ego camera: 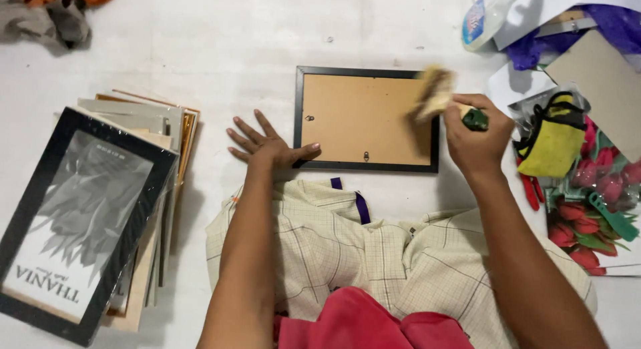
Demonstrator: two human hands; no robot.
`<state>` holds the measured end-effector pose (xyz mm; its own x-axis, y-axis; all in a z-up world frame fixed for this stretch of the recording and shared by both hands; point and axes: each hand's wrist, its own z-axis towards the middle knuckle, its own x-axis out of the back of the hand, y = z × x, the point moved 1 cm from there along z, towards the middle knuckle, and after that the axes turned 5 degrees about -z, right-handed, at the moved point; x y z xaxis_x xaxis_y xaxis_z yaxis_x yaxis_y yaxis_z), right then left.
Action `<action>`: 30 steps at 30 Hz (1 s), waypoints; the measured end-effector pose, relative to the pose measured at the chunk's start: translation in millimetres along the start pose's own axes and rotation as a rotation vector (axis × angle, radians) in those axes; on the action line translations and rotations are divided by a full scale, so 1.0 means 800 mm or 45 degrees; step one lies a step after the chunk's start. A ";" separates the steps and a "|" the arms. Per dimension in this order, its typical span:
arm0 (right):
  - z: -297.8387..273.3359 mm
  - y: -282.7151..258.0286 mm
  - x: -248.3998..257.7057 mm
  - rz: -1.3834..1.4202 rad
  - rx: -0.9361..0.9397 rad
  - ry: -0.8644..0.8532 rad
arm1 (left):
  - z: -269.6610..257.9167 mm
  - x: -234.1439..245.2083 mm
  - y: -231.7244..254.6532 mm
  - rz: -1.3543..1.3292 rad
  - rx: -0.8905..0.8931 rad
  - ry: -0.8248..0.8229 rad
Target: Cleaning and assembling a picture frame with backing materials.
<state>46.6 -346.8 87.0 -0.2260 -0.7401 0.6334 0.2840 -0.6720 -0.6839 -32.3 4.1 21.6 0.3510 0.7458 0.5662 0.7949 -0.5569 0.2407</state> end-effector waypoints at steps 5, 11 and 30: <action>-0.014 -0.093 -0.062 0.481 -0.448 -0.646 | 0.009 -0.001 -0.004 -0.002 0.017 -0.026; 0.037 -0.077 -0.143 0.196 -0.087 -0.414 | 0.011 -0.003 -0.005 -0.016 0.022 -0.043; 0.040 -0.040 -0.170 0.216 -0.024 -0.441 | 0.012 -0.001 -0.003 0.032 0.054 -0.039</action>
<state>97.8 -223.7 34.5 0.1519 -0.7905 0.5933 0.2723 -0.5436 -0.7940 -29.6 8.2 13.1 0.3855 0.7430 0.5472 0.8058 -0.5599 0.1927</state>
